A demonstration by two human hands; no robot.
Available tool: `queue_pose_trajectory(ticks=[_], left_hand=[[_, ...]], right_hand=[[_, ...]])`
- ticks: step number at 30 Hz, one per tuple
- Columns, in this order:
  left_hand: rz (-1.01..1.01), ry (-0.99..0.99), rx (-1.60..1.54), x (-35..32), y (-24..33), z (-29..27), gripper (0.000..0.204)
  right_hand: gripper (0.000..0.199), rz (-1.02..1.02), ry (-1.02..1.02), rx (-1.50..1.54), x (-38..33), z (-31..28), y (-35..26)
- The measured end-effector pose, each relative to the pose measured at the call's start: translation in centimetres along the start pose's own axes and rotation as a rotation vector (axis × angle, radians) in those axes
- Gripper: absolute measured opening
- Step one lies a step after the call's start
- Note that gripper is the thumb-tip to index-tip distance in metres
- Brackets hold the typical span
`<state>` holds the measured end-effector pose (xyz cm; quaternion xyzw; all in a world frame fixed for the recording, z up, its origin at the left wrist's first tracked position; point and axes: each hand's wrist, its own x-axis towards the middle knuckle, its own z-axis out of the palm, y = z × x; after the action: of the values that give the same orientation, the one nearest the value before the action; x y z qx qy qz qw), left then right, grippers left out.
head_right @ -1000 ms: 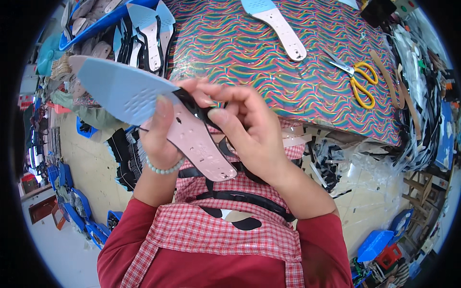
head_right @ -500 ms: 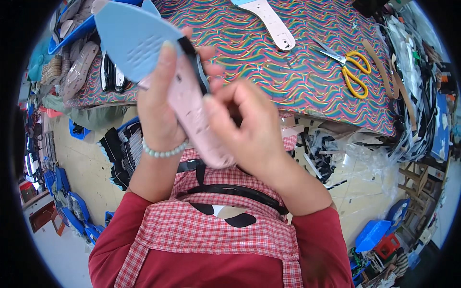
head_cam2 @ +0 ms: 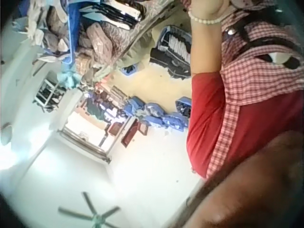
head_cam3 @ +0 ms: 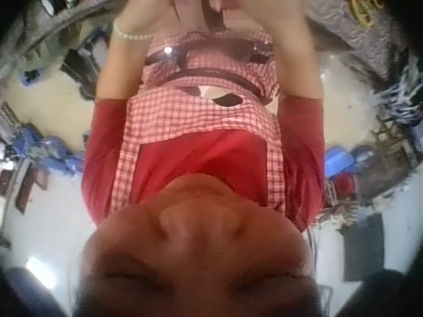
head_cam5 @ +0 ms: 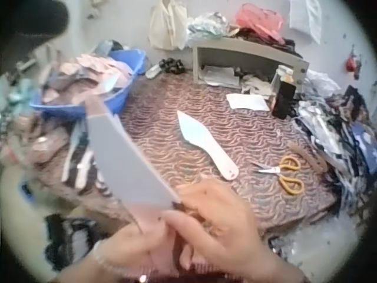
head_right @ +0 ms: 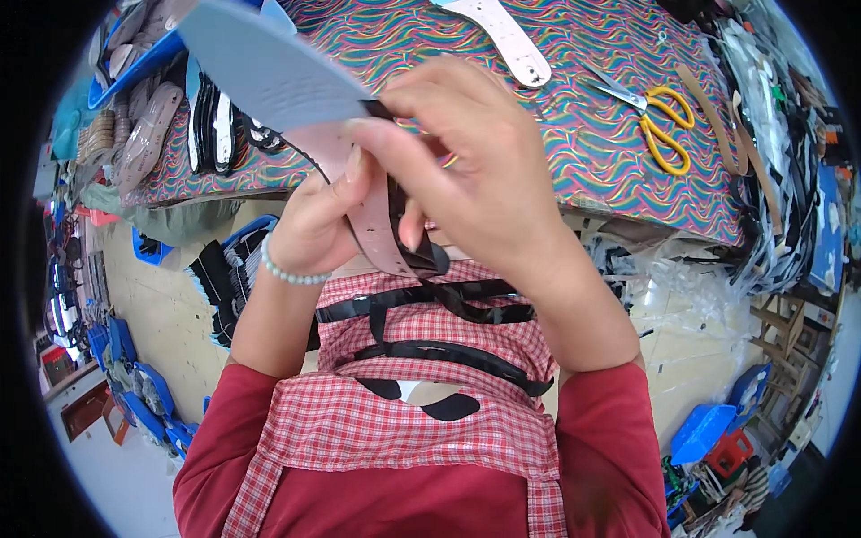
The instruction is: The person assembles shoe components by attaching black rubber strips to the edges of light blue and pink shoe insoles. They pick up each insole, align the rubber strip along the perimeter, press it into place, and then trim the excess with yellow-handled scissors. The process is repeated for multiple insoles, with finished pieces placed on the table.
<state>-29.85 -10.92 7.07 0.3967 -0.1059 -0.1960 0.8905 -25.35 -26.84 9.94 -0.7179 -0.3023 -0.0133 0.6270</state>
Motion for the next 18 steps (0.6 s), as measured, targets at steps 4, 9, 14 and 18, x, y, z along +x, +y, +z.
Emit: queue_pose_trajectory(ticks=[4, 9, 14, 18], left_hand=[[0.102, 0.219, 0.245, -0.5, 1.3, -0.7, 0.040], [0.200, 0.337, 0.339, -1.5, 0.9, -0.6, 0.032], [0.405, 0.268, -0.166, -1.6, 2.8, -2.1, 0.030], [0.346, 0.355, 0.246, -1.9, 2.0, -1.2, 0.032]], right_hand=[[0.041, 0.369, 0.003, 0.279, -3.4, 0.7, 2.7], [0.032, 0.191, 0.120, 0.078, -3.5, 0.2, -0.2], [0.049, 0.089, -0.145, -0.402, -3.1, -0.4, -1.6], [0.054, 0.168, -0.132, -0.042, -2.8, 1.6, -0.1]])
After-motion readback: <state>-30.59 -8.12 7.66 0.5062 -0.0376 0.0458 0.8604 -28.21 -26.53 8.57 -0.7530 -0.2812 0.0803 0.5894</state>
